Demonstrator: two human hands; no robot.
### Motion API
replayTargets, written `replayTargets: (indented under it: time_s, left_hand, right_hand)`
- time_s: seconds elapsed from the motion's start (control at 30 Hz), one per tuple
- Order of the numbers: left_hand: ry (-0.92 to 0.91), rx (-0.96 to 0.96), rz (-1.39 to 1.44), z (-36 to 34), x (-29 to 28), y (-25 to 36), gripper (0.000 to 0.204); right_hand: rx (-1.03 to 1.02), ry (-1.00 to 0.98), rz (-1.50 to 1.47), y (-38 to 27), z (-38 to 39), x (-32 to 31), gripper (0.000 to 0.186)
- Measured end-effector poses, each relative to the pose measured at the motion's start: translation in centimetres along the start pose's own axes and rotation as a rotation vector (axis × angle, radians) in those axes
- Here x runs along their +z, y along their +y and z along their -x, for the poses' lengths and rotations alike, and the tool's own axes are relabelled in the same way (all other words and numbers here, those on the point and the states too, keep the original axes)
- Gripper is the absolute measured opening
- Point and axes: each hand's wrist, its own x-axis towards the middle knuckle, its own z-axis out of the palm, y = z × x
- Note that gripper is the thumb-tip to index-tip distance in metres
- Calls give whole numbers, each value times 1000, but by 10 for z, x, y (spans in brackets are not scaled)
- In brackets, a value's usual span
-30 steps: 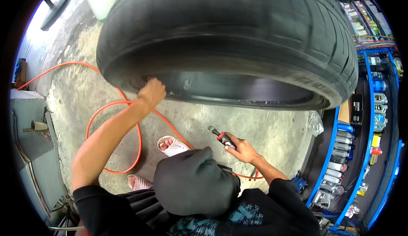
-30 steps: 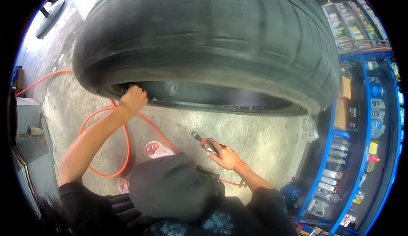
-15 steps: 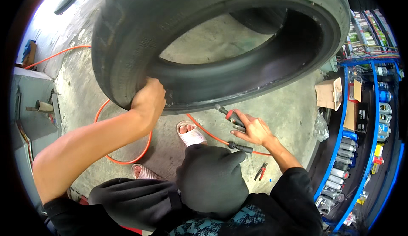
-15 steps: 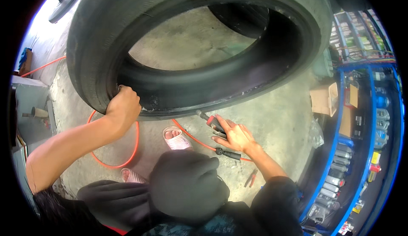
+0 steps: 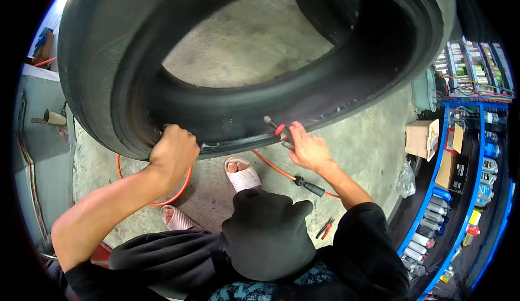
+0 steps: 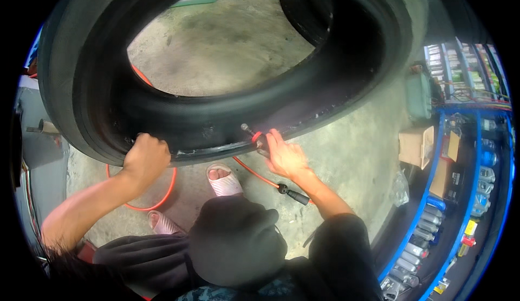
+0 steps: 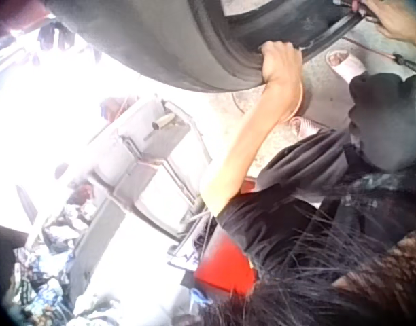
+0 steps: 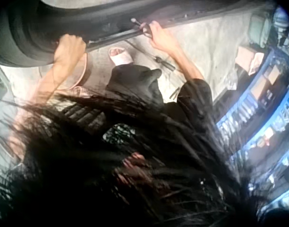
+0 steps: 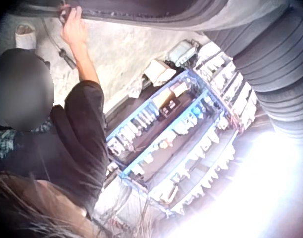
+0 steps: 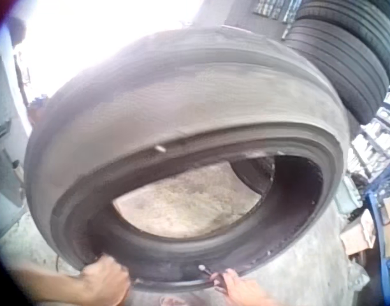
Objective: The person removes a nail from a tire using pliers and then prepares the inner tire surface by buffing it with an air-powered grinder.
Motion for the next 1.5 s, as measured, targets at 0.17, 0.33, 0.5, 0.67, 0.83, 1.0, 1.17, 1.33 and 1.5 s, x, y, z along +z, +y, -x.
replayTargets:
  time_s: [0.17,0.33,0.5,0.67,0.83,1.0,1.17,1.33,1.5]
  left_hand:
    - [-60,-19,-20,-5,1,-25,11]
    - [-90,-44,-24,-11,-4,-47,10]
    - [181,-23,-150,-7,17,-57,13]
    - [448,-13,-259,-22,25,-69,12]
    - [534,-57,-319,-27,53,-71,16]
    - [521,-106,-304,-26,41,-65,19]
    - [693,-161,-76,-15,63,-60,13]
    - [1738,-431,104,10,70,-74,51]
    - [1884,-557,818,10,22,-122,97]
  right_hand:
    - [75,11,-34,-19,4,5,76]
    - [92,90,-116,-43,14,22,71]
    - [50,205,-186,-55,14,50,64]
    - [69,281,-157,-66,15,89,68]
    - [194,268,-229,-106,8,104,72]
    - [194,304,-238,-110,14,94,65]
    - [193,219,-479,-135,26,12,63]
    - [258,42,-564,-136,23,-38,64]
    - [271,92,-506,-104,37,47,54]
